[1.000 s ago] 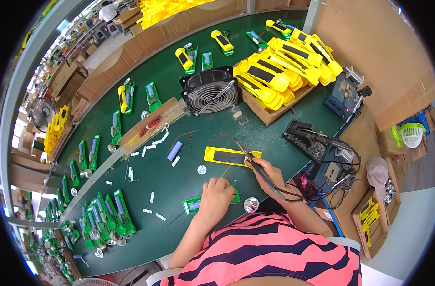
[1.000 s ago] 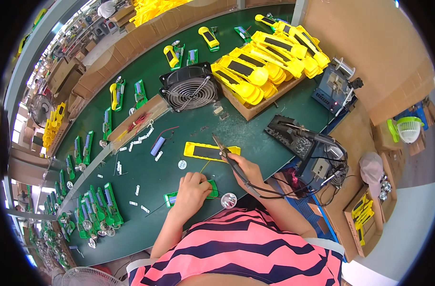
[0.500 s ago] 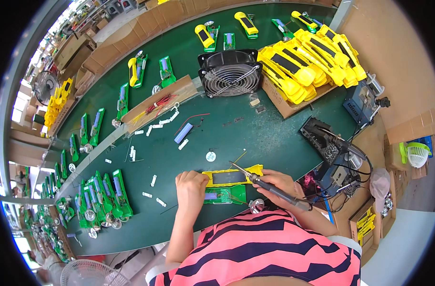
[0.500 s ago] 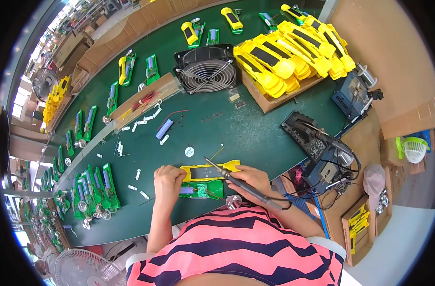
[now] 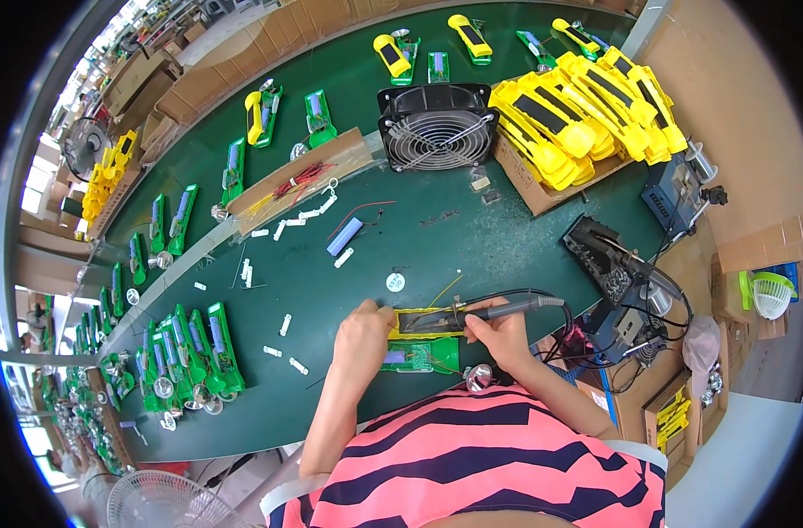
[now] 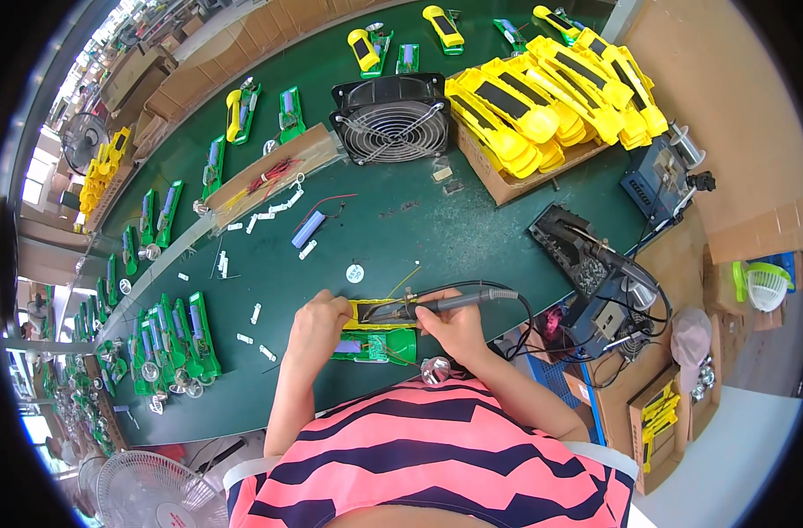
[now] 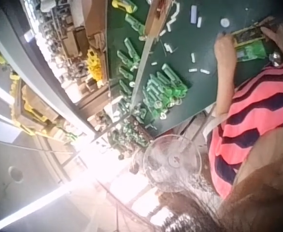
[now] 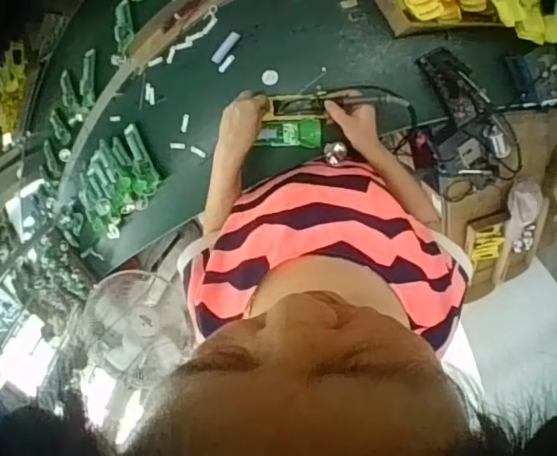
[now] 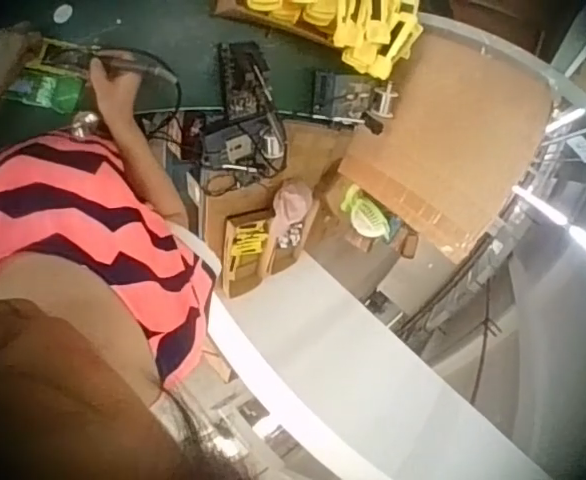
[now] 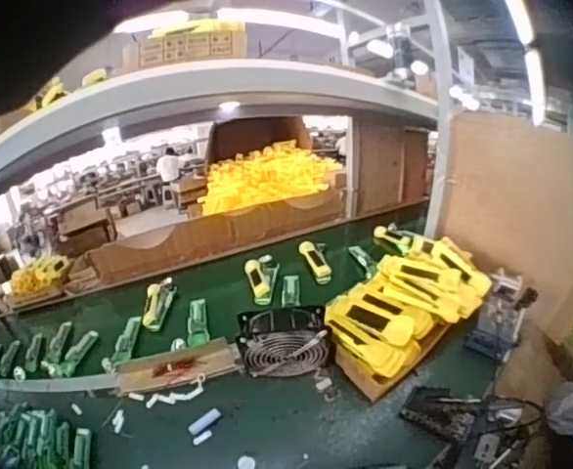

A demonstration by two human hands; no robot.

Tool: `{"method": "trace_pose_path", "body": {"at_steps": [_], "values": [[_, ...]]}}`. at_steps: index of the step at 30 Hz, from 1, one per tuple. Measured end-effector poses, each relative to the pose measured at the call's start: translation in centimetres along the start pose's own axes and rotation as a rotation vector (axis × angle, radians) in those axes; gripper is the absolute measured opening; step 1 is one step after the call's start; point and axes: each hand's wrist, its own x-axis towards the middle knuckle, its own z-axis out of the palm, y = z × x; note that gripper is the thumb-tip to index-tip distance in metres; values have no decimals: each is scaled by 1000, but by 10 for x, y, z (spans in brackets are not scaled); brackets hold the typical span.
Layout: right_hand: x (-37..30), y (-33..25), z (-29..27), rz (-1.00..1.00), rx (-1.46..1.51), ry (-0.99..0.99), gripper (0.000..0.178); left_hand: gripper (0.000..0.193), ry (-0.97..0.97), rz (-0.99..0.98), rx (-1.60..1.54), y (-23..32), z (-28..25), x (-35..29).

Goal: Soldering internal wiring and circuit boards into the housing of portable LED flashlights.

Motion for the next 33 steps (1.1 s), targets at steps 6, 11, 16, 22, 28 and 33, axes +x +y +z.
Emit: {"method": "trace_pose_path", "body": {"at_steps": [6,11,16,22,28,33], "values": [[0,-1,1,16,15,-18,14,7,-9,-33,-52,0,-1,3],[0,3,3,-5,-17,-18,16,7,-9,-13,43,-1,3,3],[1,4,4,-44,-34,-19,16,7,2,-3,55,-1,6,4],[0,3,6,-50,-49,-11,16,7,8,-1,86,-1,7,3],[-1,1,4,-53,-51,-34,15,7,6,-5,90,-1,8,3],[-8,-4,-3,-176,55,-12,16,7,12,-10,97,0,9,4]]}}
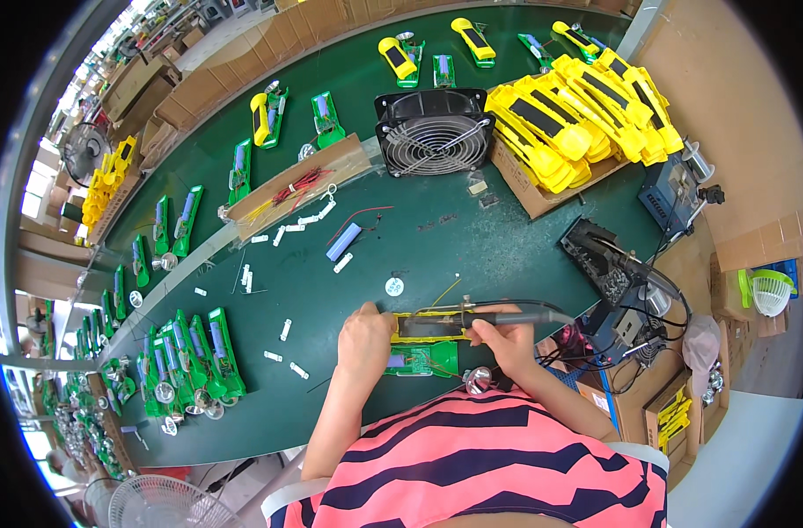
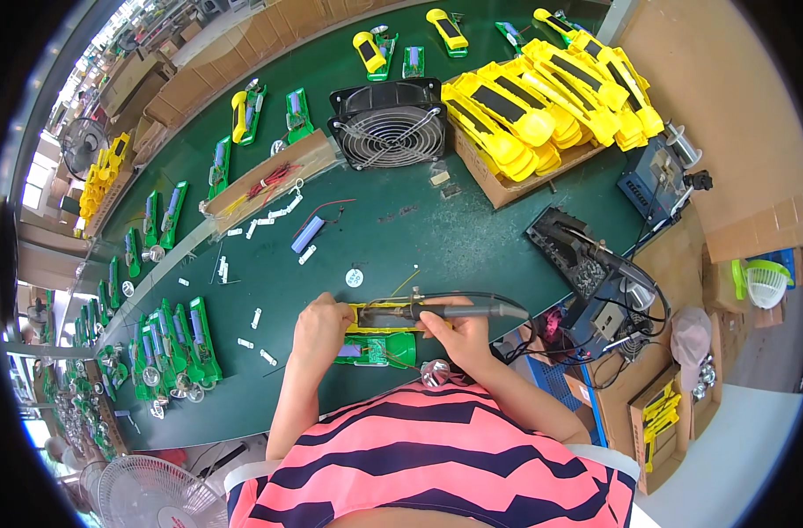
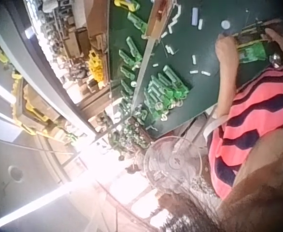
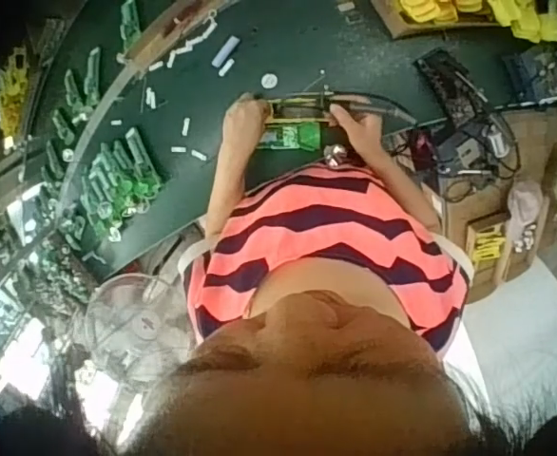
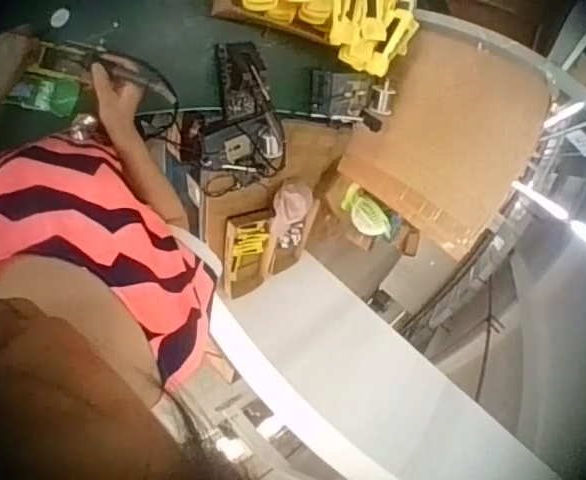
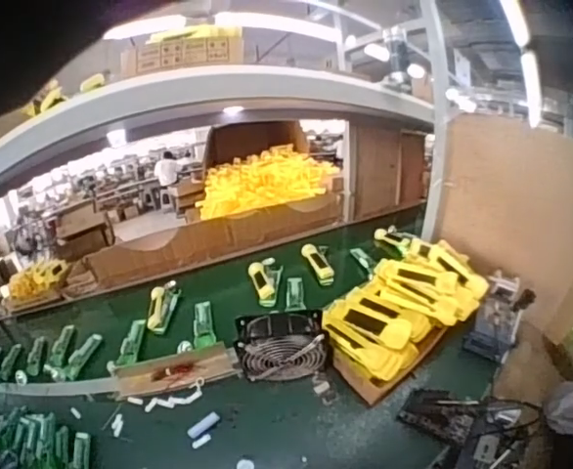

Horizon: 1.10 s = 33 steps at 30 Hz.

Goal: Soldering internal wiring and circuit boards into the housing of portable LED flashlights.

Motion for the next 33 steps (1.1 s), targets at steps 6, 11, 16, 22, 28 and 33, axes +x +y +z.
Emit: {"method": "trace_pose_path", "body": {"at_steps": [6,11,16,22,28,33], "values": [[-13,-28,-14,-238,-604,-37,27,7,9,-9,4,-1,0,-1],[-8,-28,-26,-355,-934,-173,41,10,-15,-5,18,3,-3,0],[-5,-24,-28,-363,-908,-185,42,8,16,-18,-7,1,-1,-1],[-2,-24,-32,-302,-908,-204,42,7,168,42,-143,17,-25,0],[-2,-25,-31,-308,-903,-207,41,12,23,457,-124,47,-33,-18],[-3,-26,-30,-283,-889,-229,42,4,-117,438,21,35,-9,-17]]}}
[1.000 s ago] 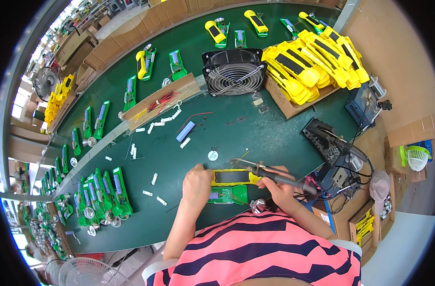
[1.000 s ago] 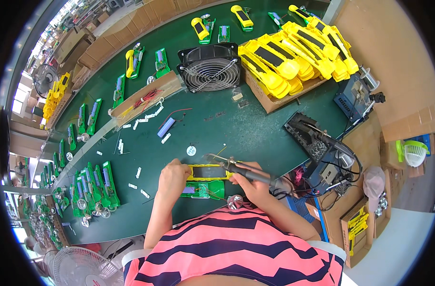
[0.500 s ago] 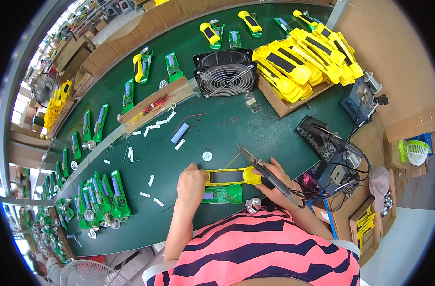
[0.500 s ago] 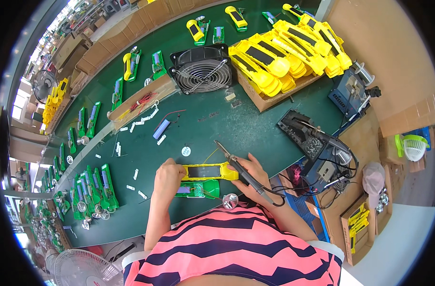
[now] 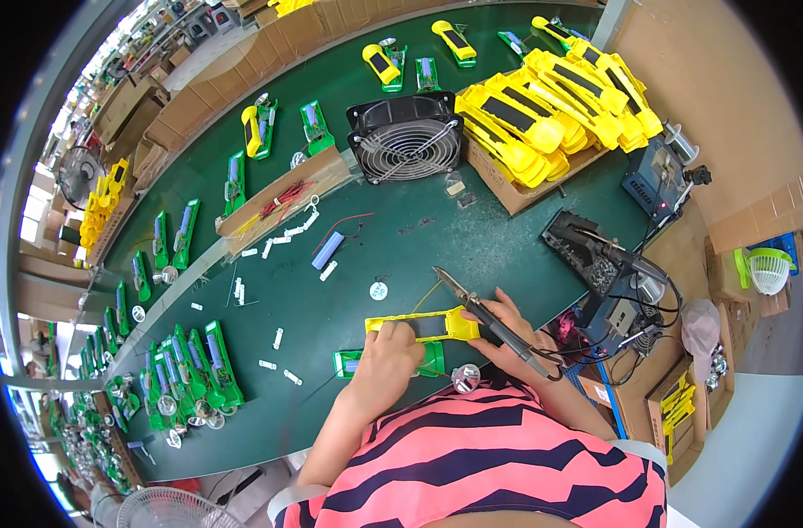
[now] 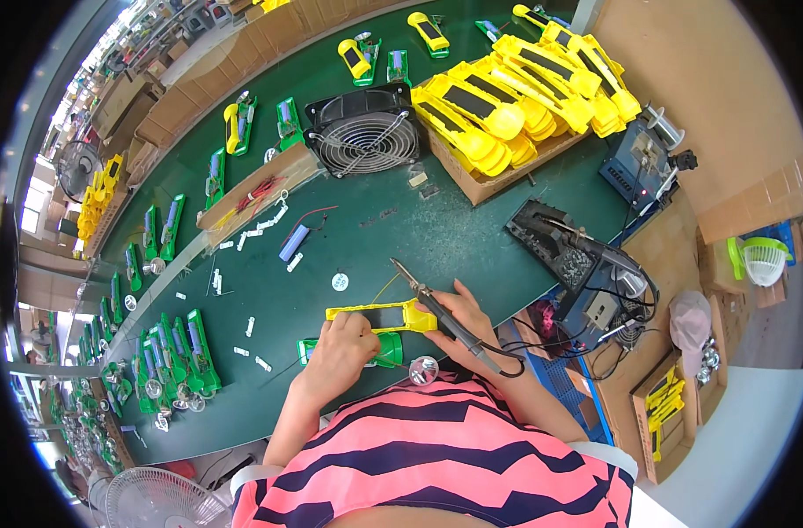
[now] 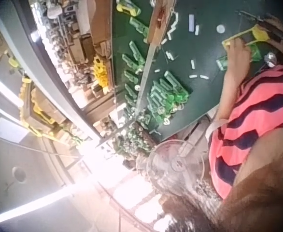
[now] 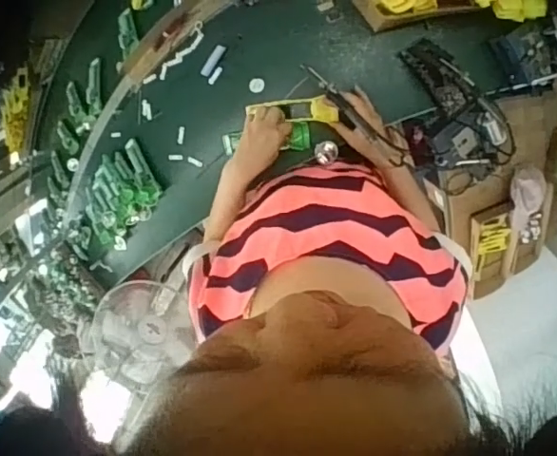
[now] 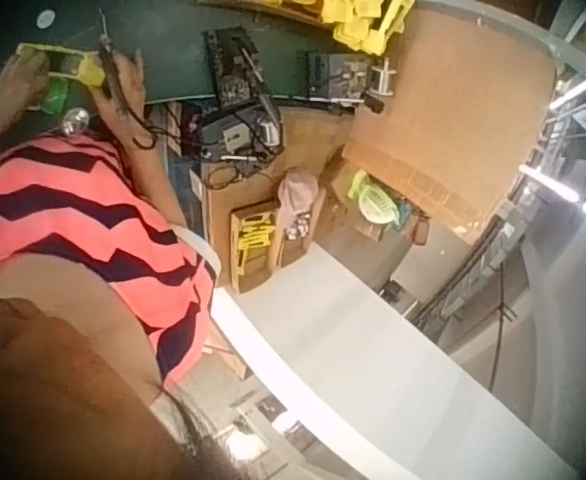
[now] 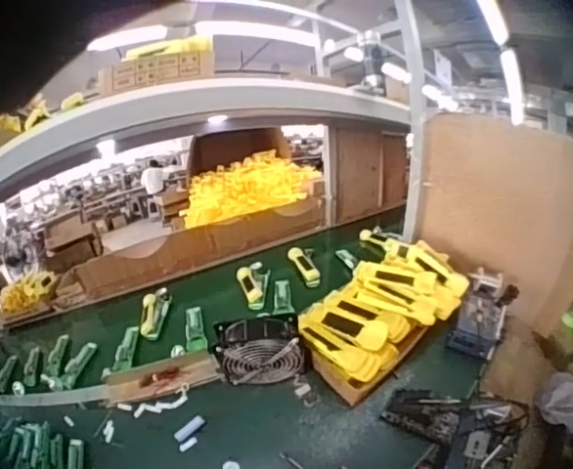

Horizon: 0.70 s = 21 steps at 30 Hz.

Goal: Soldering internal wiring and circuit boards into the housing of portable LED flashlights.

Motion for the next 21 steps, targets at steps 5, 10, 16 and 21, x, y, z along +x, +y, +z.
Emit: {"method": "trace_pose_path", "body": {"at_steps": [5,10,16,21], "values": [[4,2,4,-17,63,30,43,5,202,-46,-413,-6,15,0],[17,5,14,-39,95,-59,45,9,595,-190,-163,8,36,4],[25,-3,4,-155,148,-43,27,13,409,-387,-98,-1,36,8],[17,4,-14,-293,50,188,14,8,386,-384,-188,-6,24,10]]}}
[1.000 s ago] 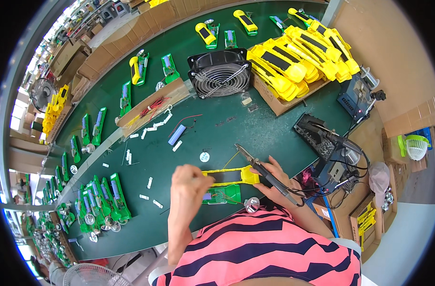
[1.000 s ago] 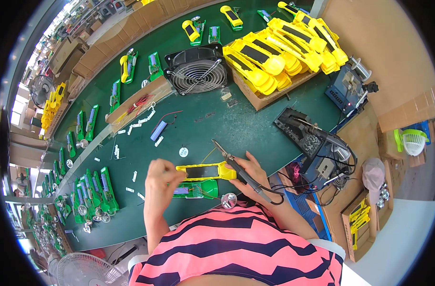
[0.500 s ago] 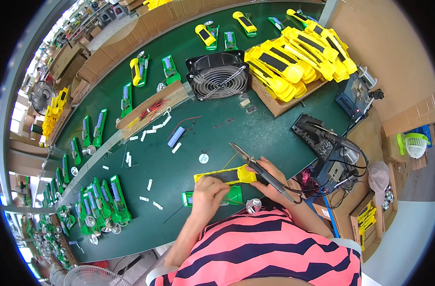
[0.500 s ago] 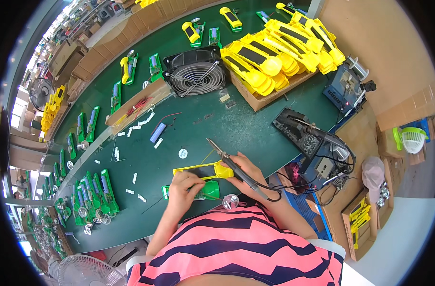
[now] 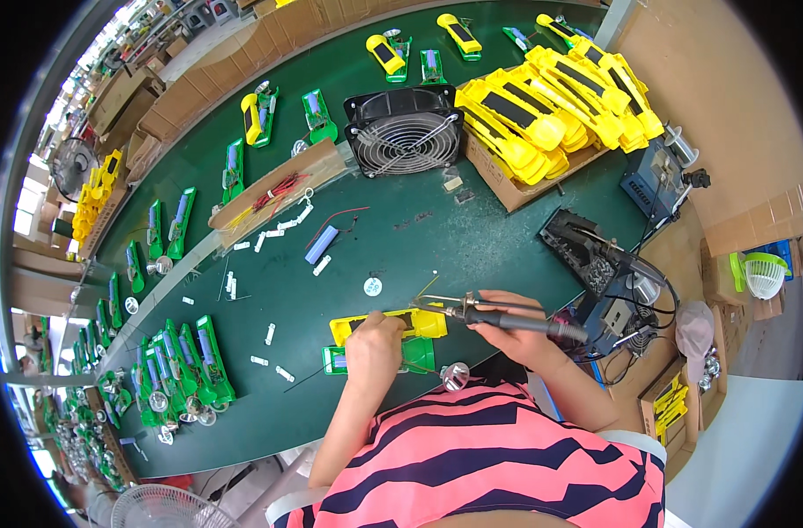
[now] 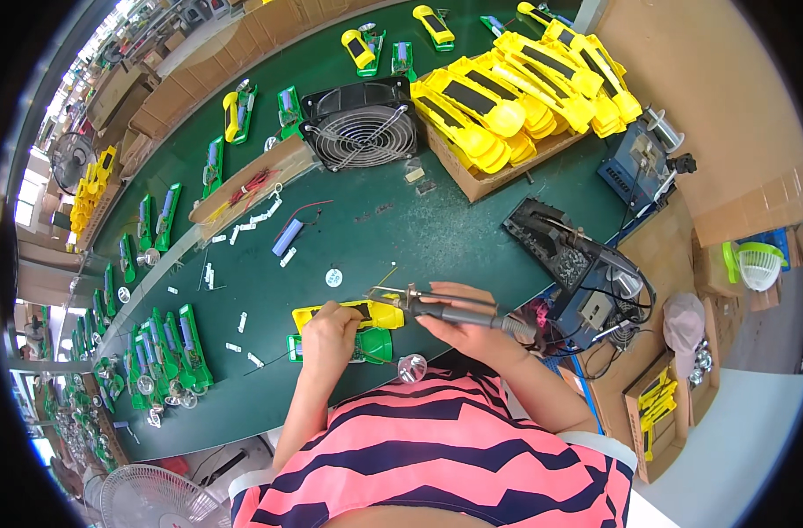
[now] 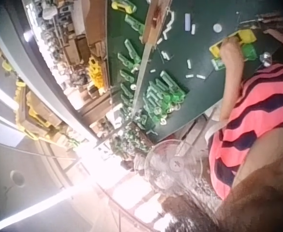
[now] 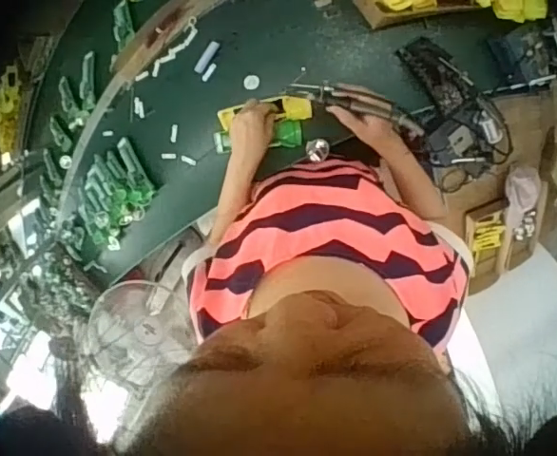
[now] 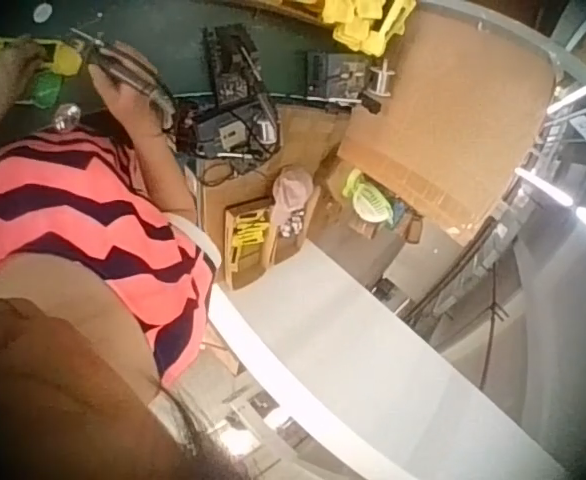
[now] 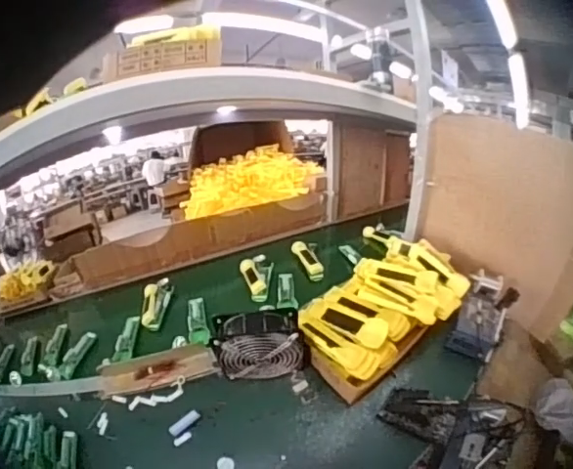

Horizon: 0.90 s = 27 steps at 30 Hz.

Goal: Soldering internal wiring and circuit boards into the housing of portable LED flashlights.

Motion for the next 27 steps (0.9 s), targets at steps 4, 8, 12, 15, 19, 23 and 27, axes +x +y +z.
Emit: {"method": "trace_pose_path", "body": {"at_steps": [4,8,12,15,19,23,27], "values": [[-4,-2,4,483,546,61,15,6,-10,20,29,1,0,2],[-5,7,8,523,555,4,16,6,-42,37,85,2,2,3],[-6,10,12,545,524,-56,16,6,-38,56,133,2,3,4],[-10,16,18,546,472,-67,16,6,-32,65,153,3,3,4],[-10,15,20,518,435,-62,16,6,-25,71,161,2,4,4],[-10,13,20,508,475,-74,16,6,-22,70,146,1,3,4],[-10,10,17,551,414,-70,17,6,-23,60,150,0,5,5]]}}
